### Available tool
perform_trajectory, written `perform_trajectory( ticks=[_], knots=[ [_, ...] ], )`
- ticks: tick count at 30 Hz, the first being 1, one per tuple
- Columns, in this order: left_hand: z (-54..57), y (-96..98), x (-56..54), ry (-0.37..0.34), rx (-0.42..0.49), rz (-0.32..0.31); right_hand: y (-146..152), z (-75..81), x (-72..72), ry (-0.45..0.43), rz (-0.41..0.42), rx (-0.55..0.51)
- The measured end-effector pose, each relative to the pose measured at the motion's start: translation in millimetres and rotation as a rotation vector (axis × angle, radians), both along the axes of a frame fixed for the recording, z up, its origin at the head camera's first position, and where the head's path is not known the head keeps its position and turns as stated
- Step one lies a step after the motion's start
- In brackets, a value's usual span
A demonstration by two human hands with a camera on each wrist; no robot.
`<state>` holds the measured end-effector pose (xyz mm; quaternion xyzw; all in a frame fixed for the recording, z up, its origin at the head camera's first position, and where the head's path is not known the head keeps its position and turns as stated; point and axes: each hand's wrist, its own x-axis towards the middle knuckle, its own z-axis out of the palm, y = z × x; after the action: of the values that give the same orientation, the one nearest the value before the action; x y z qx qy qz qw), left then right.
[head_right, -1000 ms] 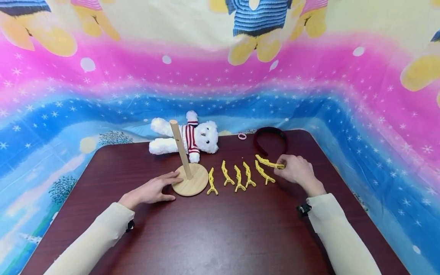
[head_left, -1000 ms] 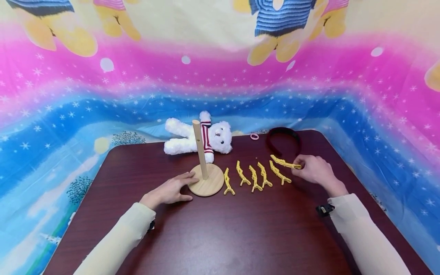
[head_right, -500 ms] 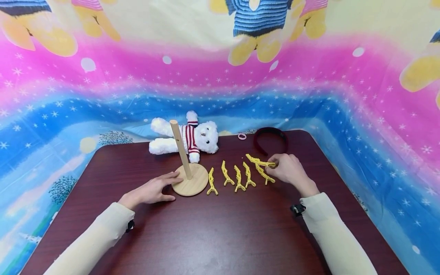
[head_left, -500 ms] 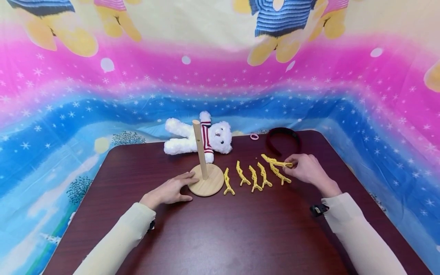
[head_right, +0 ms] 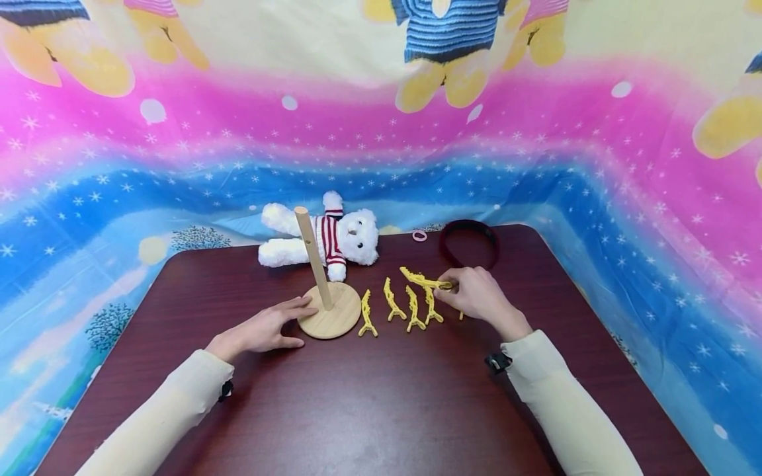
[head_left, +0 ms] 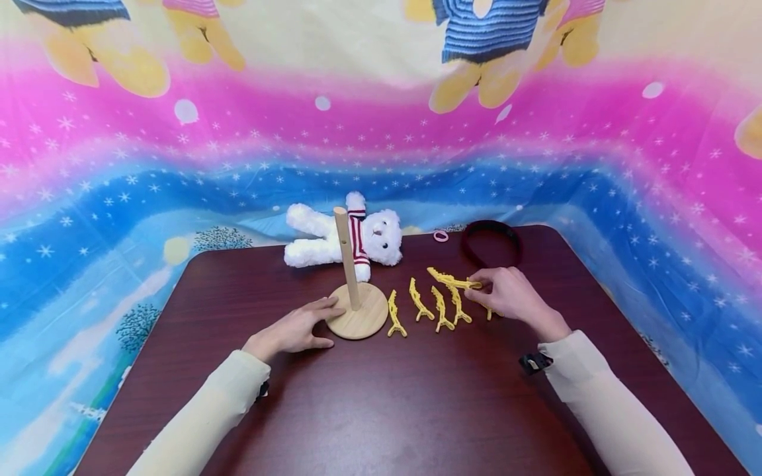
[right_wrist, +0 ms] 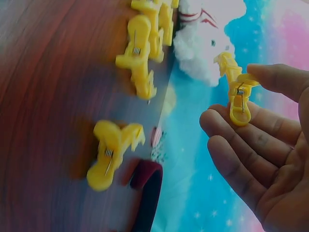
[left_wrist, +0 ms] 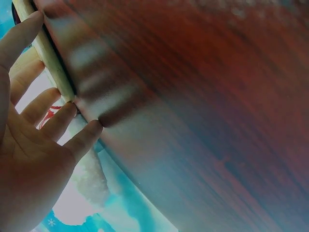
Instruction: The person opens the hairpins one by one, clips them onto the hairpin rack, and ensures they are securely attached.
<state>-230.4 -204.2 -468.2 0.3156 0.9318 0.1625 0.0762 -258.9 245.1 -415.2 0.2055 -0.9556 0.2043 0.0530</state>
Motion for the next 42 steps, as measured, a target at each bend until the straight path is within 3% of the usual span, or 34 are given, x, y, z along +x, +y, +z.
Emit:
perform_trajectory(
  ticks=[7,26,42],
  knots=[
    [0.6,0.5,0.9,-0.007,0.006,0.001,-21,0.7,2.2,0.042,0.058,0.004],
    [-1.5,2.6,-0.1,-0.014,0.013,-0.012,-67,0.1,7.5,-0.018,0.173,-0.043],
    [-1.1,1.5,0.0,-0.017,0.021,-0.015,-98,-0.6,7.7,0.004,0.235,0.029]
  ],
)
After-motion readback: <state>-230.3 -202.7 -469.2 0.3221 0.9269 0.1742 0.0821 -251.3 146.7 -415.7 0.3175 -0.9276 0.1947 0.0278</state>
